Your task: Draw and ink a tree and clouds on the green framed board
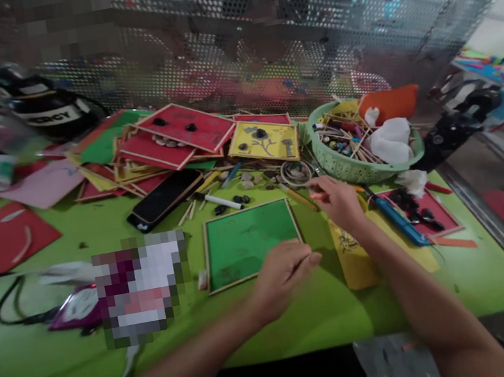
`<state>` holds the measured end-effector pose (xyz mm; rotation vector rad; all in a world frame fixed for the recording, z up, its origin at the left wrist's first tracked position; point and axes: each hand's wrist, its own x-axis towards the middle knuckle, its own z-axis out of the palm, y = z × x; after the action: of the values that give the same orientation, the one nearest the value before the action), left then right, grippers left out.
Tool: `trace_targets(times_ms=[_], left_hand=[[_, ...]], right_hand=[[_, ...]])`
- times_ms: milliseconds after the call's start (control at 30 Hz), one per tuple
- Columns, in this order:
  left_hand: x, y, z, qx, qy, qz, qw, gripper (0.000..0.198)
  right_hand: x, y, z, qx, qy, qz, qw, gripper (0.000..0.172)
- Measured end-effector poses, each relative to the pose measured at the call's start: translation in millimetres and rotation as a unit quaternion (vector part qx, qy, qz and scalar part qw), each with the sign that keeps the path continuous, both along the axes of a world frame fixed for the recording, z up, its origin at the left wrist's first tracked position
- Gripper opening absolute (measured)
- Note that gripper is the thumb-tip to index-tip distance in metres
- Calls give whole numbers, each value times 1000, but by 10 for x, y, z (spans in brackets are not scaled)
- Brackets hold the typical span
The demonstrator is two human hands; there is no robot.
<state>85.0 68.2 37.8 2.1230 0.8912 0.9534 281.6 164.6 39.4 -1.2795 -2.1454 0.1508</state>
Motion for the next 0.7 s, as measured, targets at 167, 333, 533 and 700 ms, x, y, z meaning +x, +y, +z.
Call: trace_targets(times_ms=[167, 333, 533, 700], left_hand=[[5, -26, -105, 95, 120, -26, 988, 61], [100, -56, -95, 154, 149, -61, 975, 56], [279, -85, -206, 201, 115, -116, 966, 61], [246, -46, -223, 221, 99, -110, 964, 58]], right_hand=[[-36, 10, -100, -17, -34, 32, 999, 20], [-192, 15, -49, -34, -25, 66, 997, 15], [-812, 194, 115, -87, -98, 133, 982, 14], [-1422, 352, 82, -108, -189, 122, 968, 20]])
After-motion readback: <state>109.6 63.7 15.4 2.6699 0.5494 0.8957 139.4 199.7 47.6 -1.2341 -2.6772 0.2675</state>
